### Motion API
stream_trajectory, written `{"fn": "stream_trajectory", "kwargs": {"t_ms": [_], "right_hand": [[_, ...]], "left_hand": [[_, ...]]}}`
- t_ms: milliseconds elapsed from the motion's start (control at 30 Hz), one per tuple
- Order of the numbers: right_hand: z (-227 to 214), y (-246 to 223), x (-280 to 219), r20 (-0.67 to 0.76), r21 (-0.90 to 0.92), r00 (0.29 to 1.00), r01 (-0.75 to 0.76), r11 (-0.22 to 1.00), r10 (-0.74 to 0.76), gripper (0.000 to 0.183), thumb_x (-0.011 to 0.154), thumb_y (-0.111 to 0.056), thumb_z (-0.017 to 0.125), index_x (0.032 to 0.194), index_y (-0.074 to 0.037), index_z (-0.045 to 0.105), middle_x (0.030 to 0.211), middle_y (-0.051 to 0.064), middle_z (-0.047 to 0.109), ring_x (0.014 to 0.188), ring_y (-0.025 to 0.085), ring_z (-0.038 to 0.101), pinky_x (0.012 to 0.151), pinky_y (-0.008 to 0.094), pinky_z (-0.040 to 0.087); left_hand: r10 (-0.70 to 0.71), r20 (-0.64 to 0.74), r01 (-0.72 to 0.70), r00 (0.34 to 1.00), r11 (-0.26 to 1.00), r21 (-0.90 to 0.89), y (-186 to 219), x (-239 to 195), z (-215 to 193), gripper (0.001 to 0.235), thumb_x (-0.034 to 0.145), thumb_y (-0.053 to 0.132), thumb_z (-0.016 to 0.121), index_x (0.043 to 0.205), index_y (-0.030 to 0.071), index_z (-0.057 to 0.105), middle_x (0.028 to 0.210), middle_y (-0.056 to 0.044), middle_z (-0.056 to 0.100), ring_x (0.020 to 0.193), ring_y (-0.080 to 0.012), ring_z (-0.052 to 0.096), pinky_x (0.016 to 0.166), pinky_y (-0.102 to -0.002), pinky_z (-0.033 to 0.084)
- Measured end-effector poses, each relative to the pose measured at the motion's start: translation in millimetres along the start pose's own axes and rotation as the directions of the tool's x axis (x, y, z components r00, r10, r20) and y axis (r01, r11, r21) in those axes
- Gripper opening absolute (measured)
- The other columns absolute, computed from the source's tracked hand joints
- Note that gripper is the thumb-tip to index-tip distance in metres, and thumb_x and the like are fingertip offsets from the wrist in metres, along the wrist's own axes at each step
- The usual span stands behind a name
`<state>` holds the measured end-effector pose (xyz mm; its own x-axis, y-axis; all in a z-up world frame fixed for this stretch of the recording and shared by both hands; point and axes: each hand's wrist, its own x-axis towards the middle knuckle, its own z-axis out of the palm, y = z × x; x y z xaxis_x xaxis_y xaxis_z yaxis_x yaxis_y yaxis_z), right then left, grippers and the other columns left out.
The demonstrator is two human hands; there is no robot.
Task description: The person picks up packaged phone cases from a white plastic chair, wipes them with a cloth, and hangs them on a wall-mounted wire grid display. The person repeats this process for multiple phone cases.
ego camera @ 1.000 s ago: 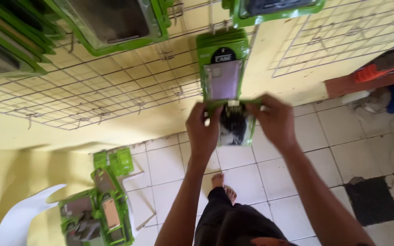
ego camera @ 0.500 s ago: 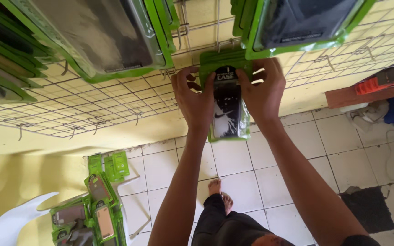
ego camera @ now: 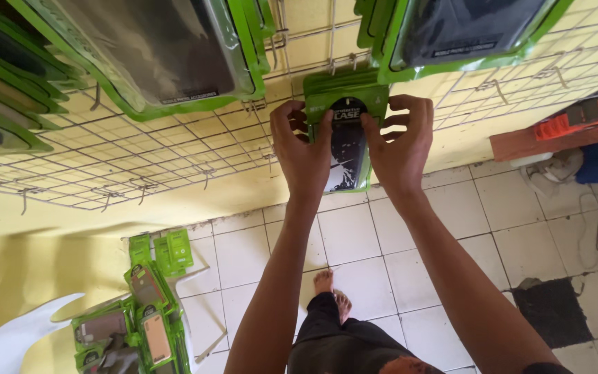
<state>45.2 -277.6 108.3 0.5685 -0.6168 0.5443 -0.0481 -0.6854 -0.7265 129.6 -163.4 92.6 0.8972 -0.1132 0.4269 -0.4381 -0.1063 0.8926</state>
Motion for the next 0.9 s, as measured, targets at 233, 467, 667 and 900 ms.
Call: {"fn": "stream_trajectory", "kwargs": {"t_ms": [233,467,667,900], "right_hand": [[1,2,-1,-0.004,-0.027,1.0,0.028,0.999,-0.028,0.041,0.093,-0.005,0.086,0.121,-0.001,0.055,0.118,0.012,0.054,0.091,0.019,0.068,0.066,0.029,0.058],[-19,28,-70,-0.044,0.014,0.986,-0.162,0.987,0.162,0.049,0.1,-0.006,0.077,0.138,-0.001,0.047,0.134,0.014,0.047,0.108,0.023,0.06,0.085,0.036,0.053],[-12,85,-181,0.12,-0.101,0.913,-0.38,0.919,0.391,0.038,0.101,-0.018,0.069,0.129,0.002,0.052,0.134,0.018,0.049,0.104,0.026,0.062,0.086,0.04,0.052],[78,82,-314,0.596,-0.131,0.725,-0.337,0.932,0.346,0.035,0.098,-0.025,0.067,0.121,0.001,0.063,0.12,0.017,0.059,0.094,0.025,0.068,0.078,0.039,0.056]], "left_hand": [[0.002,-0.005,-0.002,1.0,1.0,-0.022,1,-5,-3,0.04,0.091,0.016,0.082,0.12,0.005,0.056,0.108,-0.008,0.058,0.093,-0.0196,0.059,0.079,-0.036,0.054],[-0.069,-0.005,0.069,0.998,0.997,-0.044,-29,-51,-37,0.037,0.093,0.016,0.081,0.12,0.005,0.058,0.106,-0.007,0.055,0.09,-0.0178,0.055,0.076,-0.032,0.052],[-0.424,-0.043,0.421,0.905,0.905,-0.067,-100,-159,-134,0.031,0.092,0.016,0.076,0.117,0.006,0.06,0.098,-0.006,0.061,0.08,-0.0155,0.057,0.066,-0.028,0.052],[-0.516,-0.403,0.619,0.756,0.764,0.182,-163,-319,-334,0.023,0.093,0.019,0.075,0.109,0.003,0.066,0.099,-0.008,0.072,0.082,-0.0193,0.067,0.071,-0.031,0.055]]}}
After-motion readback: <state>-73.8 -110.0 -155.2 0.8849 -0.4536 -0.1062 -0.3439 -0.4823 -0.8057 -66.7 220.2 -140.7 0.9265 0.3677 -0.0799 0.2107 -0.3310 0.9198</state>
